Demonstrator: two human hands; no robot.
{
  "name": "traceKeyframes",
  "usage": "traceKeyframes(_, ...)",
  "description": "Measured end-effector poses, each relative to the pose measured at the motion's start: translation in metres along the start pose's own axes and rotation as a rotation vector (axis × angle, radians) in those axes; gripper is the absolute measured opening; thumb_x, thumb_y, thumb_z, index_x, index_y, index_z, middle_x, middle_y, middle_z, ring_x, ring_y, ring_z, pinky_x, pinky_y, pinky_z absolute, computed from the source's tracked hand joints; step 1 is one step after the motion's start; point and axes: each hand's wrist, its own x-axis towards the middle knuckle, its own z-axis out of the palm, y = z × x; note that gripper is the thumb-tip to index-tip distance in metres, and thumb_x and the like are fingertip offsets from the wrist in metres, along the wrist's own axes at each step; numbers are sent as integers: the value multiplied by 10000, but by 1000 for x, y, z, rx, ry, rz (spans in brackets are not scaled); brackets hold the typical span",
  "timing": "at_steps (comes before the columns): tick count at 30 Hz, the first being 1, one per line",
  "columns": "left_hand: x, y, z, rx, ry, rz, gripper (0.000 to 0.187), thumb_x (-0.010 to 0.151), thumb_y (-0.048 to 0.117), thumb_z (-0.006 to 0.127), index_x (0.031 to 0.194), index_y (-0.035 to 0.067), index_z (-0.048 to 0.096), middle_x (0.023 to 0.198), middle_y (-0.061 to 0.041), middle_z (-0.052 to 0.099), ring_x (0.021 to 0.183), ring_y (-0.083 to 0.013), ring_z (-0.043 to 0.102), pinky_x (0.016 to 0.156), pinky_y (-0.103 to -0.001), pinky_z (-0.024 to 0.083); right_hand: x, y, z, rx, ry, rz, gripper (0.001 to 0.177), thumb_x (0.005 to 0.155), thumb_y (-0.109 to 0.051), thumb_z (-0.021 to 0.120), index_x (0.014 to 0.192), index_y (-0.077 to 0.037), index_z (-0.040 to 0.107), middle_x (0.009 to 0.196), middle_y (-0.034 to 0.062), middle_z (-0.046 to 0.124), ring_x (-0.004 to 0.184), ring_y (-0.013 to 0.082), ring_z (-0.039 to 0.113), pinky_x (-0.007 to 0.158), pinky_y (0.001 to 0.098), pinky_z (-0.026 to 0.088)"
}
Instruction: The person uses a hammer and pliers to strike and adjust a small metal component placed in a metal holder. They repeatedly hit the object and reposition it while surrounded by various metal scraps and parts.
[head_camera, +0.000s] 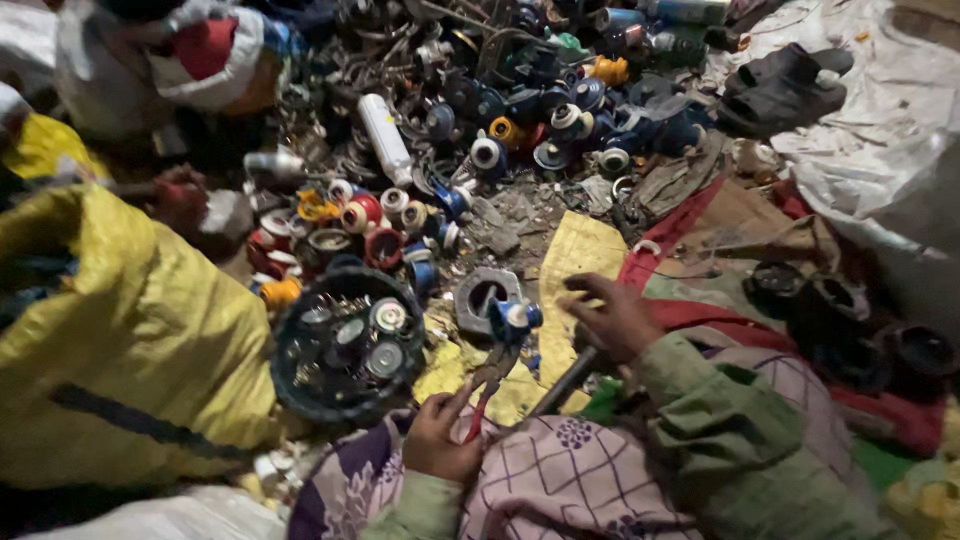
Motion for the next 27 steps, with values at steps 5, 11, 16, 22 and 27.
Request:
traceKeyframes(5,8,-4,12,510,136,110,635,664,267,809,1286,235,682,1136,-141,681,912,-329,639,713,-483,511,8,26,-14,-88,57,165,416,895,-393,756,1107,-36,746,974,123,782,870,204,748,786,376,593)
traceKeyframes(11,14,-28,52,727,-164,-134,453,887,259,741,1333,300,676,1098,-74,653,955,-299,636,762,-447,523,4,2,2,72,-91,235,376,895,-362,741,1084,-36,751,855,107,778,727,173,730,658,351,581)
traceKeyframes(16,8,-17,25,628,4,-42,638,675,325,818,1291,231,676,1151,-137,635,930,-337,639,749,-466,527,-5,-18,-15,43,-157,260,357,917,-353,711,1089,-42,750,756,95,753,609,171,711,562,345,564)
traceKeyframes(22,12,-6,12,628,330,36,648,745,224,776,1383,210,661,1223,-113,628,974,-321,627,799,-454,512,-4,-23,-20,8,-164,190,384,895,-381,730,1070,-42,766,769,108,762,628,184,725,588,346,573)
traceKeyframes(27,0,-27,43,842,-160,-40,594,772,235,773,1354,266,653,1159,-70,629,884,-282,638,748,-467,519,-5,-21,-8,-62,-179,92,412,892,-412,734,1056,-35,767,802,116,758,662,189,735,621,356,566)
